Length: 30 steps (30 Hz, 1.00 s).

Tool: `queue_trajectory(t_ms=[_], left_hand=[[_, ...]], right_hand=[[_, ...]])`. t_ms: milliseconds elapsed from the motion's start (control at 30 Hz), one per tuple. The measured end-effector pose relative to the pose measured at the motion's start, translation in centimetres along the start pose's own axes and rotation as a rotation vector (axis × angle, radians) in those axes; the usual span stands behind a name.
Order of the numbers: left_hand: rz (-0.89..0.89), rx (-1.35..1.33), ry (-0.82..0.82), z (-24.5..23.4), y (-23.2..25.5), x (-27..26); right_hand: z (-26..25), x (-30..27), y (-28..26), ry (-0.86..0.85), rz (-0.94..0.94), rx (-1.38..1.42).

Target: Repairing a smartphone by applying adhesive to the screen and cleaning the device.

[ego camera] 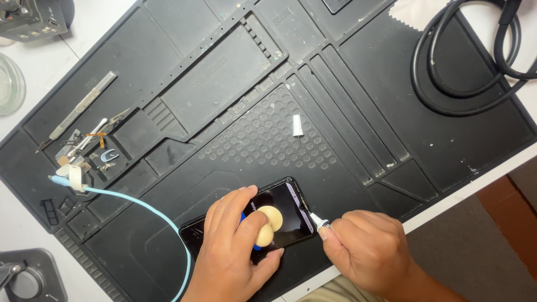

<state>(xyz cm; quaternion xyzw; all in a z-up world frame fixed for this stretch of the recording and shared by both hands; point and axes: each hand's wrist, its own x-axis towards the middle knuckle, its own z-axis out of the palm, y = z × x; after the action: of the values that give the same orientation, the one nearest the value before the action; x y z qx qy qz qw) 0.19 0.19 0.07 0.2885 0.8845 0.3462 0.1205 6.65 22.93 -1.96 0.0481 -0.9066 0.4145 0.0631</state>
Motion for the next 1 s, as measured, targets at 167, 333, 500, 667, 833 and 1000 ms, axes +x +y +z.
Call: queue_trajectory(t_ms=[167,333,500,667,833,1000], left_hand=[[0.010,0.006,0.013,0.1,0.0,-0.1],[0.025,0.005,0.030,0.0,0.1,0.0],[0.042,-0.020,0.040,-0.2,0.2,0.0],[0.050,-0.011,0.046,-0.2,0.2,-0.2],[0.062,-0.010,0.059,-0.1,0.2,-0.3],[0.064,0.004,0.065,-0.1,0.2,-0.3]], right_hand=[[0.1,-0.2,-0.2,0.028,-0.030,-0.016],[0.0,-0.5,-0.5,0.018,-0.039,-0.024],[0.0,-0.7,-1.1,0.034,-0.053,-0.059],[0.3,-1.2,-1.5,0.054,-0.031,-0.120],[0.4,-1.5,-1.9,0.063,-0.007,-0.136],[0.7,-2.0,-2.1,0.076,0.021,-0.146]])
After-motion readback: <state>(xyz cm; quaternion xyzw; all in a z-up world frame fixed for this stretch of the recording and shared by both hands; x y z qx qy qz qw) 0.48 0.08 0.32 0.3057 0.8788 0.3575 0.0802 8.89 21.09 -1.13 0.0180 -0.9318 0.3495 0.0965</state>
